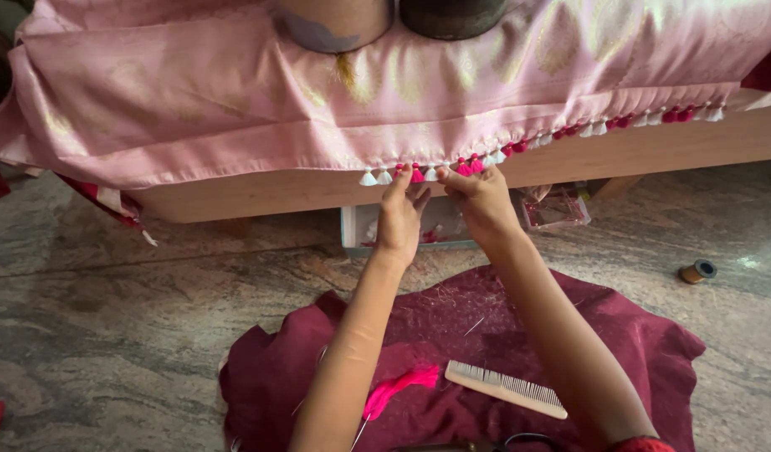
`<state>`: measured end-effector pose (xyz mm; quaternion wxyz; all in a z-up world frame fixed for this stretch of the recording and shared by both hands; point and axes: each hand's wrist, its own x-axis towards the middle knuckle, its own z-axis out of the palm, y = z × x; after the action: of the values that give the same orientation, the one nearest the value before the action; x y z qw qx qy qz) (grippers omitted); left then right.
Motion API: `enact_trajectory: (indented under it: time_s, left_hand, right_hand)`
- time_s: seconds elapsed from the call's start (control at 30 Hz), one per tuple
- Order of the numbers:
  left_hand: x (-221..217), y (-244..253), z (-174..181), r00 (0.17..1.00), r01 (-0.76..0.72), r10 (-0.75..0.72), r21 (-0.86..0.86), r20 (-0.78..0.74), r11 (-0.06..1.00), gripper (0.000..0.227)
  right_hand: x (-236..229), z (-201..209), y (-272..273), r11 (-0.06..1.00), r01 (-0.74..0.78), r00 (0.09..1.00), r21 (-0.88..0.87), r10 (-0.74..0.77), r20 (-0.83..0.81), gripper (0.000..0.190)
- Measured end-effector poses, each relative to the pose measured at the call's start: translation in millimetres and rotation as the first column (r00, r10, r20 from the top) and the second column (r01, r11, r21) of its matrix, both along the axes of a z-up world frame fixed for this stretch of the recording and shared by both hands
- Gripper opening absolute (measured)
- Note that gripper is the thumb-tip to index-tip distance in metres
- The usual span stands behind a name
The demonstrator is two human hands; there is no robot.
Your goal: Making decorative tassels by cutting, tying, and combing thread attached to a piece of fabric.
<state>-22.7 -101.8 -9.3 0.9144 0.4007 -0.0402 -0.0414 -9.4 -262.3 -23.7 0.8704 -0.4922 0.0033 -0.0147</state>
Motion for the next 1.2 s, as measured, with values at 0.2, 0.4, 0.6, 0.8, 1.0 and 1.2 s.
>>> enact_trajectory:
  time_s: [0.2, 0.4, 0.6, 0.8, 1.0, 1.2]
  left_hand:
    - [-2.2, -0.6, 4.7, 0.985, 0.129, -0.093, -0.255, 0.147, 0.958, 0.043]
    - [-16.0, -2.5, 15.6, 0.956, 0.292, -0.248, -0.434, 0.157, 0.852, 0.059]
    - [-26.2, -1.7, 22.1, 0.936, 0.352, -0.303, -0.500, 0.179, 0.791, 0.070]
    - [-33.2, -3.3, 30.4, 0.945, 0.327, -0.281, -0.501, 0.168, 0.801, 0.074]
    - [-32.2, -5.8, 31.6, 0.949, 0.316, -0.270, -0.489, 0.164, 0.813, 0.076]
    - [-34.6, -6.7, 36.3, 0.949, 0.314, -0.267, -0.463, 0.164, 0.829, 0.070]
  right_hand:
    - [-58.2, 70.8, 19.2, 0.965, 0.030, 0.990, -0.262, -0.064, -0.124, 0.053]
    - [-112.1, -21.9, -24.8, 0.607, -0.395, 0.915, -0.689, 0.329, -0.234, 0.027]
    - [-234.1, -88.5, -77.9, -0.090, -0.652, 0.378, -0.753, 0.822, -0.425, 0.019]
    - [-314.1, -220.3, -139.3, -0.254, -0.331, 0.411, -0.909, 0.828, -0.381, 0.051]
    - [-342.5, -263.6, -136.2, -0.450, -0.336, 0.465, -0.828, 0.685, -0.561, 0.030]
    - [-336.4, -215.4, -121.8, -0.315, -0.299, 0.504, -0.901, 0.749, -0.429, 0.026]
